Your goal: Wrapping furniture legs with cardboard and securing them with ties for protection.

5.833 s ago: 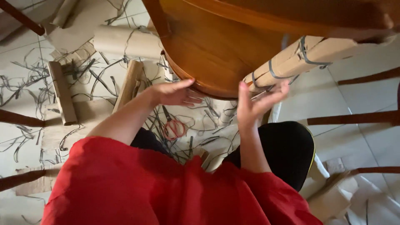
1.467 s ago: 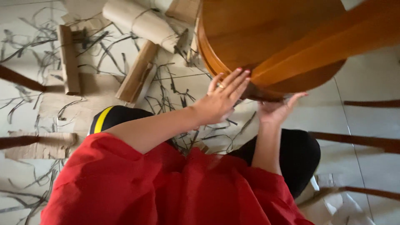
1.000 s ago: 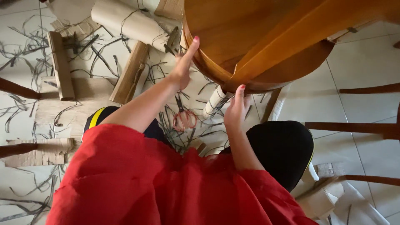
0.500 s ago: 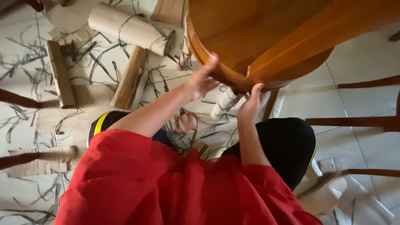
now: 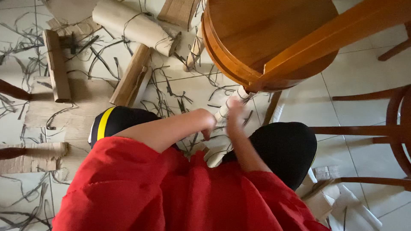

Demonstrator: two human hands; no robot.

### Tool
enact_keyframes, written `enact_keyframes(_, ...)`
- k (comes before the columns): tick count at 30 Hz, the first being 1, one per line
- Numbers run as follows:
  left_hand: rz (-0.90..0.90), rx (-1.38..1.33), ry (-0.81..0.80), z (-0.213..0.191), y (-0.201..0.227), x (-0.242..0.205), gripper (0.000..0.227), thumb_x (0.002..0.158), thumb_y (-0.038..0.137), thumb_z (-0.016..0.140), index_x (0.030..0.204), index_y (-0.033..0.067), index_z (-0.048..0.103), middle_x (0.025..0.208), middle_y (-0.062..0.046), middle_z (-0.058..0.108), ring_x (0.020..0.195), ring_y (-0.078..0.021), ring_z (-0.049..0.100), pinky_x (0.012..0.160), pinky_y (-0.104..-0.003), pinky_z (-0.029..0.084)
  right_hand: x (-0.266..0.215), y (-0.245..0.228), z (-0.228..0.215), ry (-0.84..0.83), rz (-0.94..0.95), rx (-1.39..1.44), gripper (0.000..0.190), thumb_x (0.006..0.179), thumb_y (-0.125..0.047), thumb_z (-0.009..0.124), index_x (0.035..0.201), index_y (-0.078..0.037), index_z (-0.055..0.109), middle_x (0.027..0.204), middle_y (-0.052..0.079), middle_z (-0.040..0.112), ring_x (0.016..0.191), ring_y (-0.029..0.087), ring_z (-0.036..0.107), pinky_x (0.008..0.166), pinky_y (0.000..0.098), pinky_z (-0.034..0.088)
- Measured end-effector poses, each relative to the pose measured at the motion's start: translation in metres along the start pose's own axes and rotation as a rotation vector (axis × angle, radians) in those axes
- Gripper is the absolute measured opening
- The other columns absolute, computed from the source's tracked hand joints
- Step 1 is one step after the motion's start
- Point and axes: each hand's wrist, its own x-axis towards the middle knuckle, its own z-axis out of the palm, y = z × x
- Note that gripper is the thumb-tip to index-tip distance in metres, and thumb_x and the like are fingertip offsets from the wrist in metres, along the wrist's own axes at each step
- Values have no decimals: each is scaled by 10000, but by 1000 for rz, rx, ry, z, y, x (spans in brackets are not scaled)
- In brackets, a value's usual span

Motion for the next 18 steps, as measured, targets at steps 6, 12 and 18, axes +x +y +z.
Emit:
enact_keyframes(6,0,-31,174,3,-7,-78,735,705,748,698,1119,144,757,1095,-42,770,1071,-279,726,917,-454,581,13,65,16,-565,-361,7,162,970,-201,671,1069,-111,761,1057,85,715,995,217,647,923,346,502)
enact_keyframes(12,169,-95,391,15,-29,-84,611,780,720,679,1036,171,761,1006,-65,773,1048,-264,735,848,-437,594,-34,18,-61,-375,-837,-93,159,933,-193,771,1089,-171,749,972,63,748,956,243,734,892,368,583)
enact_keyframes(18,83,-148,100,-63,5,-131,568,852,539,688,1280,166,674,1240,-147,727,1204,-365,658,997,-510,535,-83,20,-169,217,-1559,-349,107,988,-162,629,939,-110,709,852,58,618,819,288,647,837,427,507)
